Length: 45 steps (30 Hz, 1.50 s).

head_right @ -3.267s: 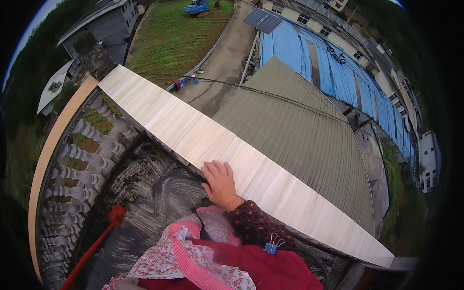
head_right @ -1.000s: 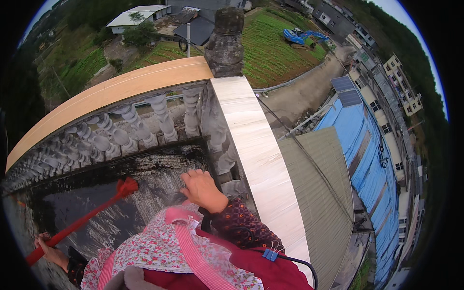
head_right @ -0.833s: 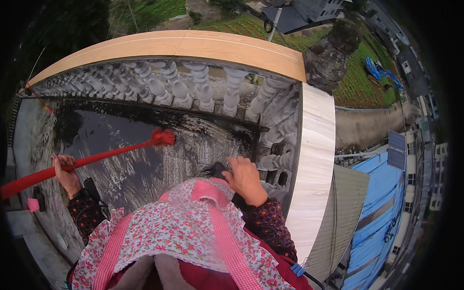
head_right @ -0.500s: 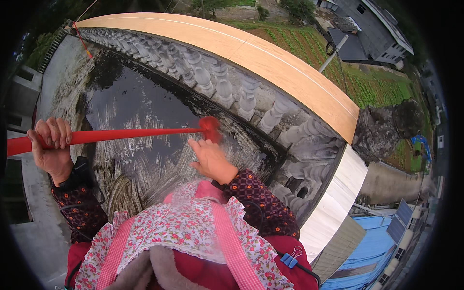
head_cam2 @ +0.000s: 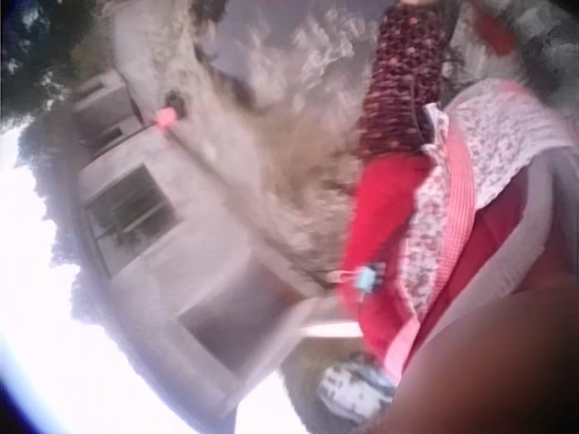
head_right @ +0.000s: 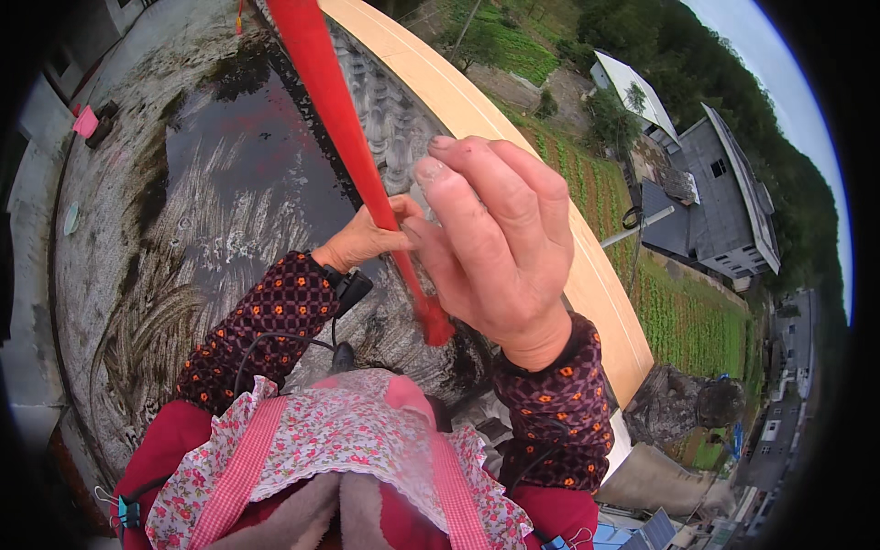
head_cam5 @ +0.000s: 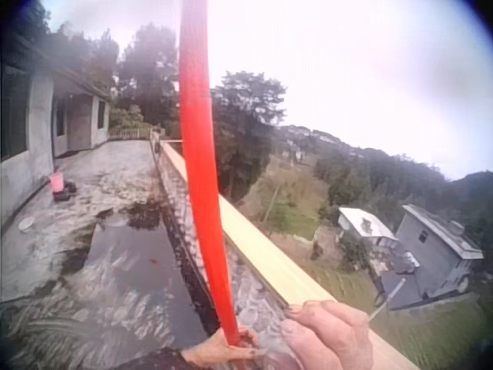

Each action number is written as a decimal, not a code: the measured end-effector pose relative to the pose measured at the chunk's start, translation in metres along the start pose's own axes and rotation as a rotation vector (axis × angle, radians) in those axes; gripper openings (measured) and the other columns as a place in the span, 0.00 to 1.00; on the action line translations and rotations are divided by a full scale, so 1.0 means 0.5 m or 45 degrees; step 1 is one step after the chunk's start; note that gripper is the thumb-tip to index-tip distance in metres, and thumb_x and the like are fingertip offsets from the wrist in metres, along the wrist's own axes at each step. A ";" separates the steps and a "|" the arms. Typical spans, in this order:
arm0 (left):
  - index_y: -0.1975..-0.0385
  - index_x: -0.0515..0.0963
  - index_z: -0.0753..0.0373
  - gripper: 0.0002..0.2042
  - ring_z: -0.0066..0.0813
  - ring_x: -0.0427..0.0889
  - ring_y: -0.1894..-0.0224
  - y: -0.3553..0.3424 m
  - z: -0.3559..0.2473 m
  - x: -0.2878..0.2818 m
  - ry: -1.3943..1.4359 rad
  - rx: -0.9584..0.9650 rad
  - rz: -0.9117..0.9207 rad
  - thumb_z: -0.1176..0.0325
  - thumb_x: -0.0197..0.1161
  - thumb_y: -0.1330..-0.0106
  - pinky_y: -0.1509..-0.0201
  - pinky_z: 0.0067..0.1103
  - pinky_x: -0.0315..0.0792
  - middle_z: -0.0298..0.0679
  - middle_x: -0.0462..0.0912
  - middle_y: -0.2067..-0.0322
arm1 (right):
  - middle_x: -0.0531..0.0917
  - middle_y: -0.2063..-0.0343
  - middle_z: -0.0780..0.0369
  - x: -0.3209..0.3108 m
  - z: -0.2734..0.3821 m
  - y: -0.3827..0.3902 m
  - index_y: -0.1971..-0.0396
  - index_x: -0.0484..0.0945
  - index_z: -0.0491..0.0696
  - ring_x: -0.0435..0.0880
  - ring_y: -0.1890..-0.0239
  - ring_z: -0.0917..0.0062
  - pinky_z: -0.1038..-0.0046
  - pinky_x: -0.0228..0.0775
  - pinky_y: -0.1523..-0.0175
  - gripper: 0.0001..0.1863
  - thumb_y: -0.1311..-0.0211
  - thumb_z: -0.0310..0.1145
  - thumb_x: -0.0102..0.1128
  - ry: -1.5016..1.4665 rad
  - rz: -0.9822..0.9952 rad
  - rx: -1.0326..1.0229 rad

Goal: The person sweeps a wet rooftop terrace with a red broom, moving water and debris toward the edge. The person repeatedly sweeps different sections of the flat surface, occasionally adjusting the broom angle to push water along the perimeter.

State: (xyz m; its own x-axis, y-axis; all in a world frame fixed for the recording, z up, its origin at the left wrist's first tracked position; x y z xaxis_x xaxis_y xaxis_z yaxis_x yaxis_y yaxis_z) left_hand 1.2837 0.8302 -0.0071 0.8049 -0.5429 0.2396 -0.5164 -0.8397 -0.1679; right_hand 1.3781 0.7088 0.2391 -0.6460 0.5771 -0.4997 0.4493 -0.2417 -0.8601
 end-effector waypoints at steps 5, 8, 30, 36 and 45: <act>0.88 0.70 0.63 0.18 0.12 0.67 0.80 -0.091 0.119 0.187 -0.078 -0.009 0.162 0.70 0.71 0.41 0.76 0.20 0.66 0.28 0.68 0.87 | 0.83 0.51 0.67 -0.075 0.112 -0.046 0.53 0.78 0.59 0.77 0.43 0.67 0.51 0.67 0.35 0.18 0.43 0.33 0.71 0.638 0.508 -0.371; 0.82 0.77 0.66 0.11 0.41 0.79 0.81 -0.085 0.121 0.404 -0.285 0.271 0.535 0.65 0.66 0.45 0.73 0.32 0.70 0.50 0.77 0.84 | 0.82 0.49 0.70 -0.114 0.112 -0.047 0.51 0.77 0.60 0.78 0.41 0.69 0.47 0.61 0.31 0.17 0.39 0.38 0.68 1.035 0.744 -0.421; 0.75 0.83 0.62 0.10 0.48 0.82 0.74 -0.013 0.202 0.605 -0.355 0.190 0.697 0.62 0.73 0.50 0.70 0.35 0.73 0.47 0.82 0.79 | 0.68 0.34 0.48 -0.493 -0.037 0.471 0.31 0.58 0.37 0.69 0.33 0.59 0.56 0.62 0.30 0.34 0.20 0.52 0.32 0.753 -0.070 1.472; 0.62 0.80 0.69 0.13 0.20 0.83 0.69 -0.134 0.007 0.250 -0.072 0.107 0.360 0.71 0.71 0.44 0.64 0.22 0.76 0.34 0.83 0.76 | 0.68 0.33 0.47 0.007 -0.077 0.611 0.27 0.52 0.42 0.69 0.32 0.60 0.58 0.59 0.31 0.43 0.38 0.31 0.64 -0.353 0.303 1.824; 0.83 0.69 0.61 0.25 0.28 0.67 0.83 0.004 -0.315 -0.246 0.387 0.072 0.681 0.47 0.71 0.39 0.77 0.26 0.61 0.33 0.70 0.86 | 0.86 0.72 0.55 0.725 -0.006 0.426 0.59 0.80 0.46 0.89 0.66 0.64 0.70 0.78 0.58 0.14 0.47 0.26 0.70 -1.016 0.421 1.407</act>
State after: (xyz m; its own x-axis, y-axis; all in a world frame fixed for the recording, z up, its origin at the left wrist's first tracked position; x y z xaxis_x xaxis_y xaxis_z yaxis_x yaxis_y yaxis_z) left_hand 1.1376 0.8937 0.1138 0.3147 -0.8747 0.3687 -0.8027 -0.4526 -0.3885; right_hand 1.2415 0.8689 -0.1249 -0.9468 -0.1295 -0.2945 0.1772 -0.9740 -0.1414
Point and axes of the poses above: each hand's wrist, its own y-axis away from the middle knuckle, its own x-axis out of the palm, z = x × y, the point moved 9 cm from there along -y, towards the middle knuckle
